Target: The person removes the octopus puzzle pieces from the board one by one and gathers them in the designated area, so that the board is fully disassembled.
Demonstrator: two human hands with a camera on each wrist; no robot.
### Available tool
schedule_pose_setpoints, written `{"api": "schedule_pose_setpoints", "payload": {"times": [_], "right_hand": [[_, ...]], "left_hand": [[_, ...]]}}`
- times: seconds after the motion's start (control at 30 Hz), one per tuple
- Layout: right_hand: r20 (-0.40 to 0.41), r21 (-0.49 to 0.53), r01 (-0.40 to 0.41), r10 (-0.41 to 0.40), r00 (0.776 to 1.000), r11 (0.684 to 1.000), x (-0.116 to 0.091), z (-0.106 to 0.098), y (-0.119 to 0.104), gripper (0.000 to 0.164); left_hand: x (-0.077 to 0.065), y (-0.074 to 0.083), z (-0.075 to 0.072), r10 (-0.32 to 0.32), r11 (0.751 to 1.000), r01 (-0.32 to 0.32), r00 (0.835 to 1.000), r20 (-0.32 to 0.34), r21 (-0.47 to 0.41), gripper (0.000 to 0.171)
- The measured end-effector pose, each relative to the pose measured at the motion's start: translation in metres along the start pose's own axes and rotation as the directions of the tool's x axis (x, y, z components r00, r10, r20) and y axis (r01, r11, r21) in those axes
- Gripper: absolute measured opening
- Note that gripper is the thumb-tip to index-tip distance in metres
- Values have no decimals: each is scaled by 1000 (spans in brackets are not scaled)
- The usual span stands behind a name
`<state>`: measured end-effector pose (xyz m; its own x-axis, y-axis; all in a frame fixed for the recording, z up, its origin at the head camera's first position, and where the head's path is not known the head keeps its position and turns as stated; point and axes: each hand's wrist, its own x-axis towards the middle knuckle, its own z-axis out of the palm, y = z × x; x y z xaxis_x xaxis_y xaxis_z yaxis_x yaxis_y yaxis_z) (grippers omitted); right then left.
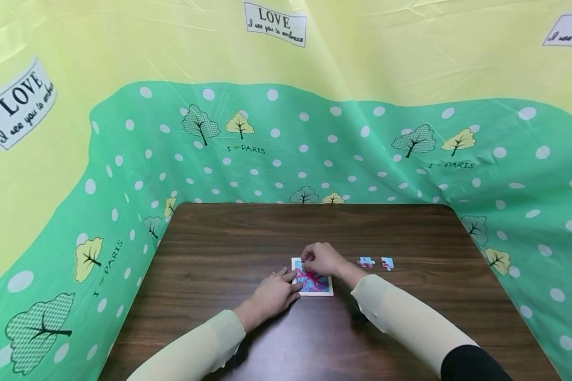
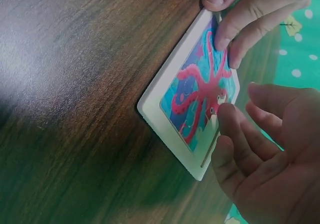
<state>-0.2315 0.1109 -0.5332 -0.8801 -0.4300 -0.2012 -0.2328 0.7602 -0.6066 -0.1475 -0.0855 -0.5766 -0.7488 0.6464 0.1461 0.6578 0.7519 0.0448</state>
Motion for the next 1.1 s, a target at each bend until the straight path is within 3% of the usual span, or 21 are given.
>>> {"api": "schedule_pose_setpoints", "payload": {"times": [0.53,1.1], "right_hand": [[16,107,-48,46,999,993,-3,3,-4,23],[-21,122,-95,99,995,988,-7,5,-14,26]], "left_hand": [[-2,0,-2,-16,999,16,1000,10,-28,29],[0,0,3,-3,1000,4,1000,9,-4,28]]}}
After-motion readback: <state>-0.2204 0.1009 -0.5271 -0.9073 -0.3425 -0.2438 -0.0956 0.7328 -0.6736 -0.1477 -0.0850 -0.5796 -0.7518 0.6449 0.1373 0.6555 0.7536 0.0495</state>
